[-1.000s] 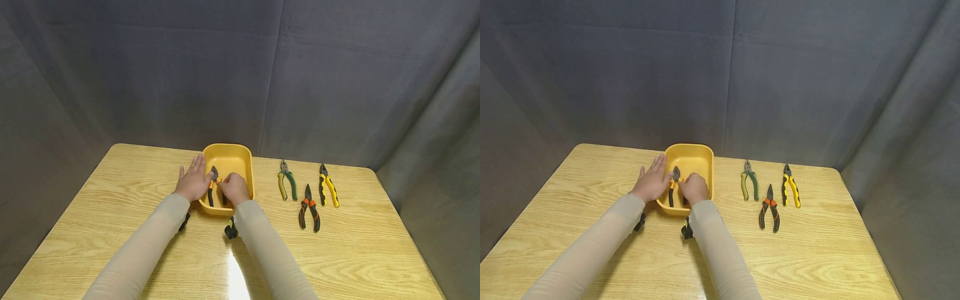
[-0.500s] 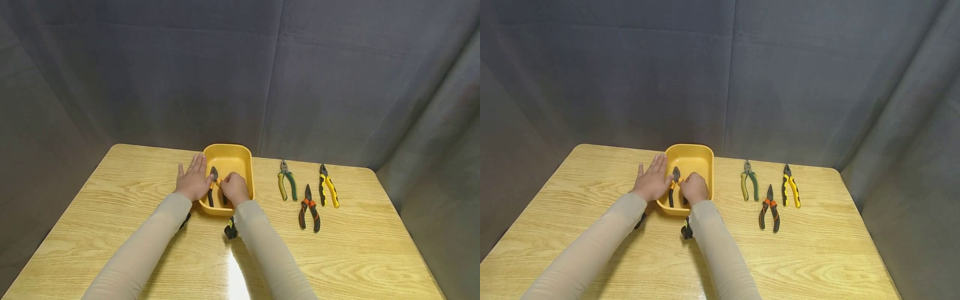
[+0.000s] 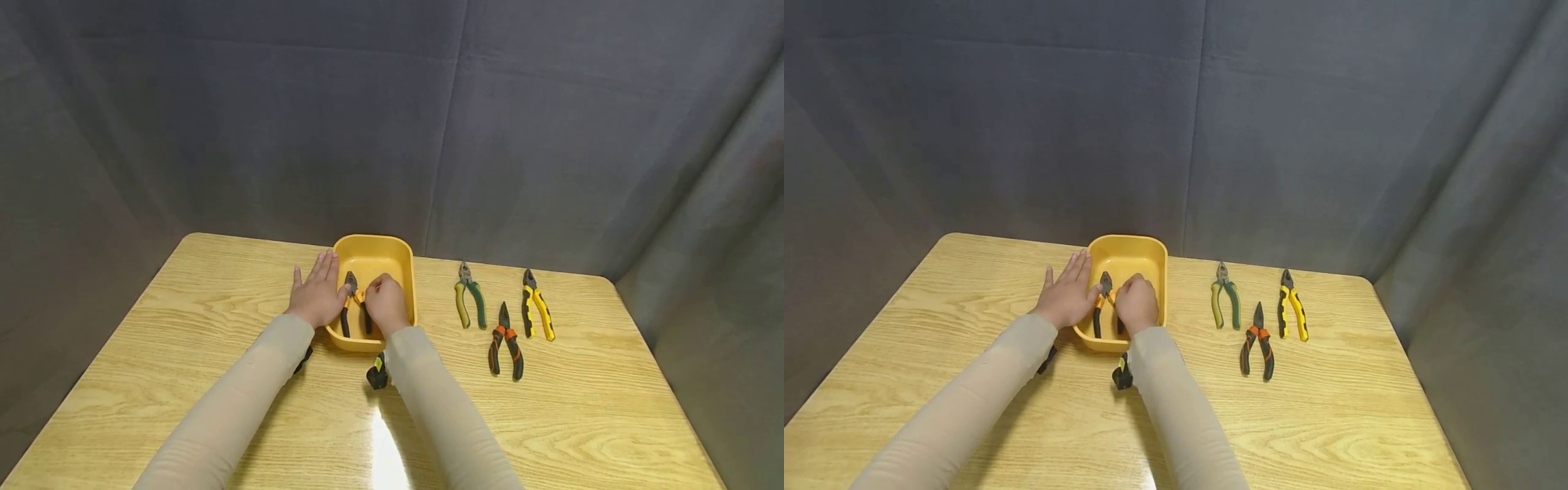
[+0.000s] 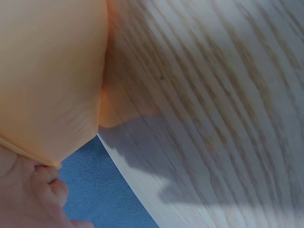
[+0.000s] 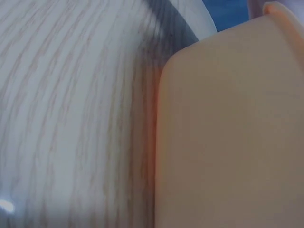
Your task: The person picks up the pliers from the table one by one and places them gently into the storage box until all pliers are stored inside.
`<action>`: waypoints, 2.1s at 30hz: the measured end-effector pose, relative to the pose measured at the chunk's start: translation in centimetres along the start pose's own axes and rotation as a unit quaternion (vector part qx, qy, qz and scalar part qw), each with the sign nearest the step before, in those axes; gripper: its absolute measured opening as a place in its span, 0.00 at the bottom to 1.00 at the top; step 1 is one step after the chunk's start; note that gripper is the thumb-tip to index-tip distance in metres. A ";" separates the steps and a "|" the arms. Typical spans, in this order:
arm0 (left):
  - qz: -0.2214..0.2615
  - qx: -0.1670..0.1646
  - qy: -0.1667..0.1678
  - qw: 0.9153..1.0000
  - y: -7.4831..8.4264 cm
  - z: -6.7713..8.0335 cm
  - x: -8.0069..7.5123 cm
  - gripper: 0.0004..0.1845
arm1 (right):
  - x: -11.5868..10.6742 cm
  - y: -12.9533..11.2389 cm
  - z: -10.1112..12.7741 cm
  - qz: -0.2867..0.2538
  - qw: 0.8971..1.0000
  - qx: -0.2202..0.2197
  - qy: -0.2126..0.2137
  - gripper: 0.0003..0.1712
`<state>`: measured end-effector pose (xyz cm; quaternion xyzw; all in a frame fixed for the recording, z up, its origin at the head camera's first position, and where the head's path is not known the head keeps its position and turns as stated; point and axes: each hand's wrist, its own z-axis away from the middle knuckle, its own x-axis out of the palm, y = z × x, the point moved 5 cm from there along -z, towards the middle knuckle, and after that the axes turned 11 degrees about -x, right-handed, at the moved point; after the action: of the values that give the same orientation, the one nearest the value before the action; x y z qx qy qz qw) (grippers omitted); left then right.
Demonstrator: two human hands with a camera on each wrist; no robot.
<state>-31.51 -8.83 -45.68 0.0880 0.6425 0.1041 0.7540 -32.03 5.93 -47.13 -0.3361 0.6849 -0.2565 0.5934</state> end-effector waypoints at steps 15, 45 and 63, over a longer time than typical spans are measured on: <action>0.018 0.002 0.004 1.000 -0.1 -0.1 0.1 0.40 | -1.7 -1.4 0.6 -0.076 0.991 -0.056 0.096 0.11; 0.036 0.016 0.008 0.999 -0.2 -0.1 0.2 0.40 | -4.0 -2.2 1.8 -0.086 0.951 -0.177 0.236 0.19; 0.050 0.018 0.008 0.999 -0.3 0.4 0.0 0.39 | -5.7 -0.2 1.6 -0.134 0.956 -0.097 0.243 0.17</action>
<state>-31.13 -9.14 -45.70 0.1329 0.6450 0.1313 0.7410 -30.07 10.21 -43.63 -0.4080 0.7789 -0.3402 0.3335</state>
